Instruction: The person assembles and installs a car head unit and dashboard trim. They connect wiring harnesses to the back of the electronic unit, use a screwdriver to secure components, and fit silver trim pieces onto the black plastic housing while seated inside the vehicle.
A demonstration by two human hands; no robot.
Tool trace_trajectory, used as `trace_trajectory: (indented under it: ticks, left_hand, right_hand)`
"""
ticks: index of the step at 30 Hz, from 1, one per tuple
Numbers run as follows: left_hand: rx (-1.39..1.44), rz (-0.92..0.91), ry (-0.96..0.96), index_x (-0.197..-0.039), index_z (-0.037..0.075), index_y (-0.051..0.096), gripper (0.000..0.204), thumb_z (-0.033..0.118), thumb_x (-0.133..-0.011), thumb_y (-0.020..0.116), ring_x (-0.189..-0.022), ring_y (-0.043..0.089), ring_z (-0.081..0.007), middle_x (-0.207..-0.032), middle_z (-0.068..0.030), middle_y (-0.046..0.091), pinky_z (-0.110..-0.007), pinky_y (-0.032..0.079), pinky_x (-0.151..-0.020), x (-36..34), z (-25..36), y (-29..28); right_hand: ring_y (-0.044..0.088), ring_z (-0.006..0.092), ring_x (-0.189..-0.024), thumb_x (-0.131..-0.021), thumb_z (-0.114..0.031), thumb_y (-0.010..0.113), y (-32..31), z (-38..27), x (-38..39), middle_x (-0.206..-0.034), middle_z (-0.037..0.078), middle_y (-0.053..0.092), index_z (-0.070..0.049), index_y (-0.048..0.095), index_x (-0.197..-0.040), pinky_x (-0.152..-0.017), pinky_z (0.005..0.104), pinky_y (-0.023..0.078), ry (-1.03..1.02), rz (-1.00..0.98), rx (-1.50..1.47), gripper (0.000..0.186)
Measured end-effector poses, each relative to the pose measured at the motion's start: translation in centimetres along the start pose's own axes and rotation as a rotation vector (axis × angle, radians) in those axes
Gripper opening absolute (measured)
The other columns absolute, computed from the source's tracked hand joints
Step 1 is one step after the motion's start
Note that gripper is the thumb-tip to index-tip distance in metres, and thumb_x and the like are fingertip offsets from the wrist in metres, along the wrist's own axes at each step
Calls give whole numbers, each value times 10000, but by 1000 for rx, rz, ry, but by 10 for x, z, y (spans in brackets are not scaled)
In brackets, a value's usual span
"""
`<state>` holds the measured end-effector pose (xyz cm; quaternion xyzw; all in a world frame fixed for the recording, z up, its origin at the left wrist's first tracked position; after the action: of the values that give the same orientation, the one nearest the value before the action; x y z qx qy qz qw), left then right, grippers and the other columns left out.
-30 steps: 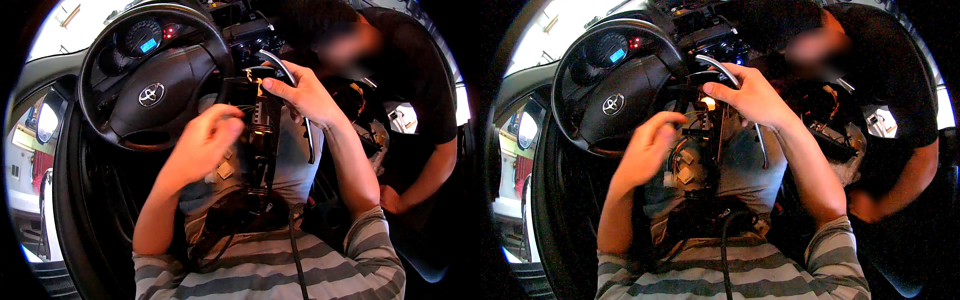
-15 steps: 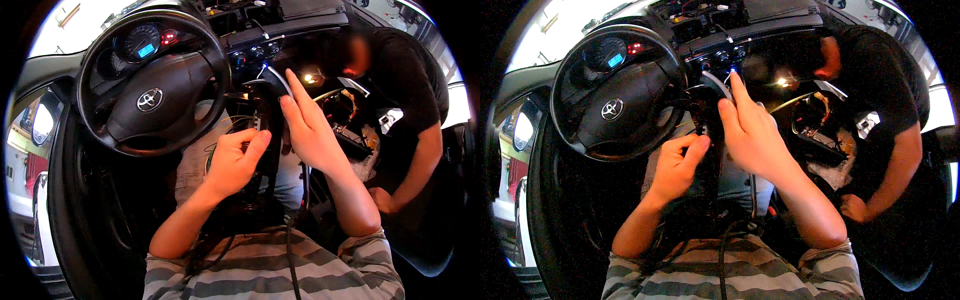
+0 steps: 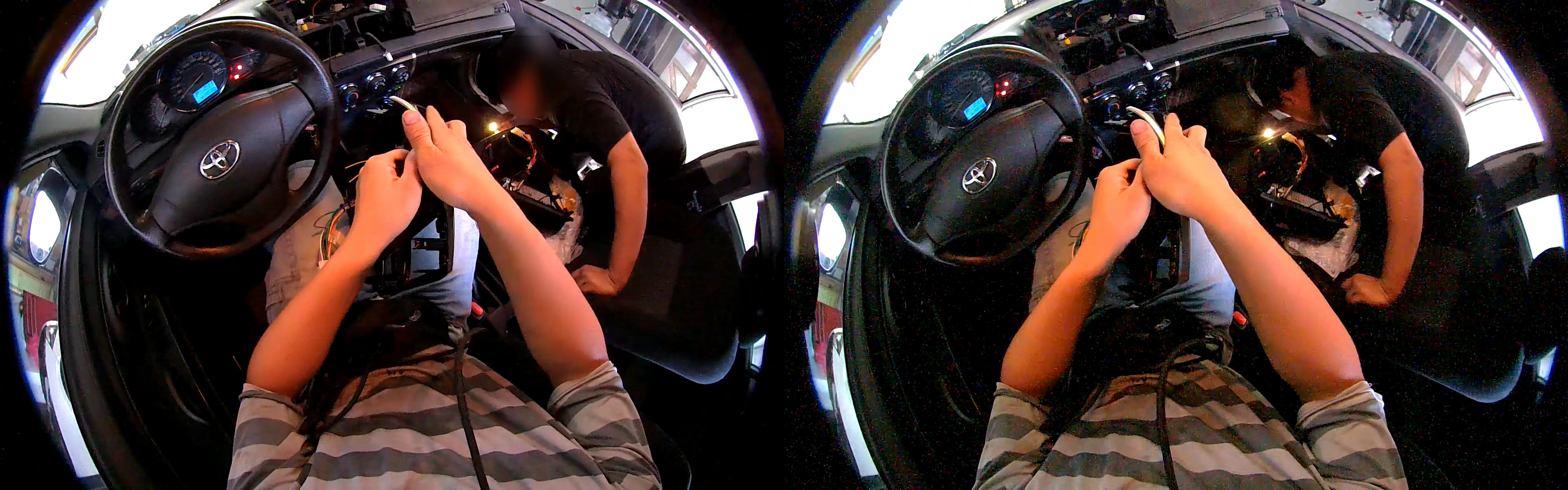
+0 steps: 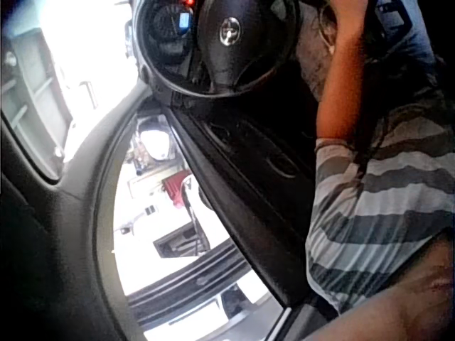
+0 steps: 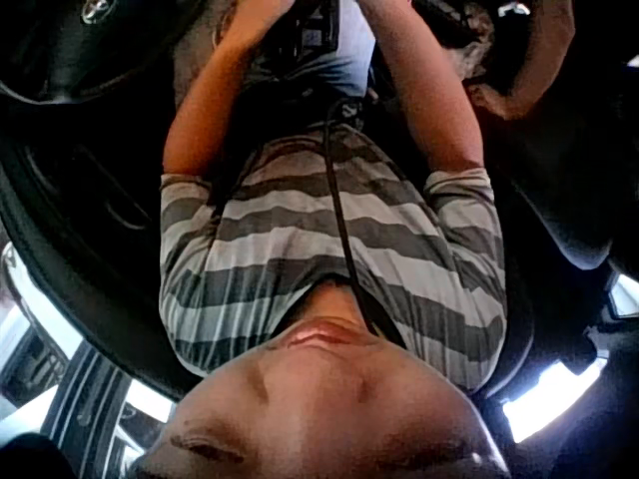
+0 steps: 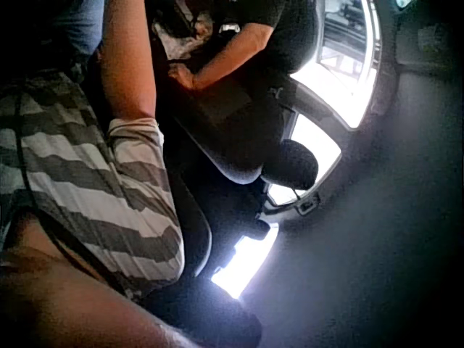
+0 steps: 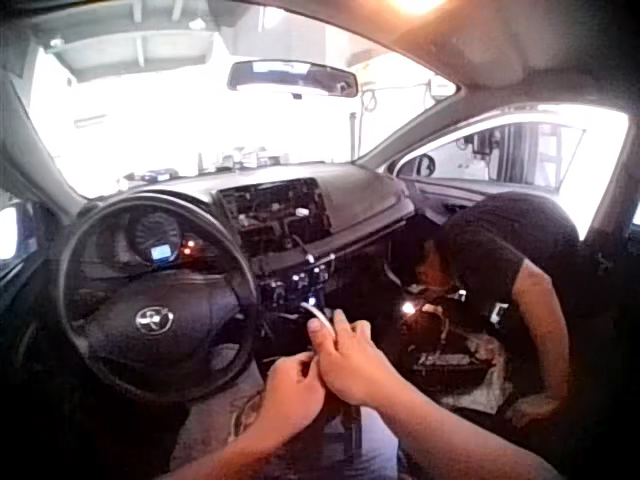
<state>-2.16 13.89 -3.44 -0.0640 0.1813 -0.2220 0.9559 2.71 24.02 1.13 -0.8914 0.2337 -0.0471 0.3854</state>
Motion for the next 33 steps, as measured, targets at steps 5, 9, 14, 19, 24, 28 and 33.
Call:
trace_trajectory:
  ticks: [5, 9, 14, 19, 24, 28, 33]
  left_hand:
    - [88, -20, 43, -690, -51, 615, 416, 311, -894, 598, -507, 426, -67, -492, -58, 488, -309, 333, -470, -3, 2, -16]
    - [-60, -146, -8, -567, -53, 563, 490, 341, -836, 674, -476, 390, -61, -458, -25, 454, -296, 299, -446, -16, 8, -38]
    - [-126, -156, -136, -585, -34, 645, 511, 418, -819, 695, -475, 468, -61, -496, -18, 544, -251, 377, -472, -25, 8, -60]
    - [-98, -144, -138, -618, -44, 672, 530, 452, -805, 694, -472, 483, -68, -509, -24, 566, -244, 388, -469, -27, 4, -59]
    - [-112, -98, -103, -591, -51, 639, 571, 470, -821, 675, -489, 465, -71, -496, -20, 536, -277, 391, -484, -19, 9, -57]
    - [-98, -92, -75, -594, -36, 624, 563, 443, -889, 613, -499, 465, -66, -504, -18, 535, -267, 387, -499, -9, 12, -52]
    - [-176, -108, -99, -655, -20, 645, 537, 429, -937, 561, -504, 445, -38, -538, 12, 537, -239, 335, -458, 5, 26, -57]
  right_hand:
    - [493, 444, -1113, -977, -502, 315, 12, 6, -3, -1253, 302, 426, 16, 424, -1262, -969, 447, 386, -52, -26, -241, 602]
    - [533, 124, -915, -1000, -395, 407, 19, -16, 18, -975, 37, 596, -83, 592, -1009, -865, 308, 421, 127, -150, -876, 364]
    - [569, 121, -902, -1000, -362, 429, 36, -17, 25, -983, 28, 624, -74, 599, -1081, -836, 289, 451, 100, -240, -1209, 344]
    - [282, 256, -1379, -990, -304, 449, 33, 12, 38, -1492, 224, 263, 110, 156, -1439, -1098, 329, 253, -305, -255, -701, 678]
    - [629, 341, -922, -904, -228, 581, 12, 11, 58, -1018, 289, 604, 96, 290, -1380, -796, 419, 468, -418, -112, -191, 645]
    - [596, 236, -568, -889, -149, 567, 8, 9, 63, -679, 157, 619, 90, 289, -1379, -559, 352, 458, -351, -168, -488, 613]
    - [588, 286, -526, -885, -123, 542, -10, -13, 79, -626, 191, 580, 114, 253, -1376, -512, 381, 454, -216, -296, -562, 617]
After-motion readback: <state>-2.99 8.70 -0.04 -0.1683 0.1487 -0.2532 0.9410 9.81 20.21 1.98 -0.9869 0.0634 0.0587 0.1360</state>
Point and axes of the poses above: each hand's wrist, its own x-axis away from the middle knuckle, its own y-axis out of the palm, z = x × y, the point moved 2 cm from there along -x, towards the middle knuckle
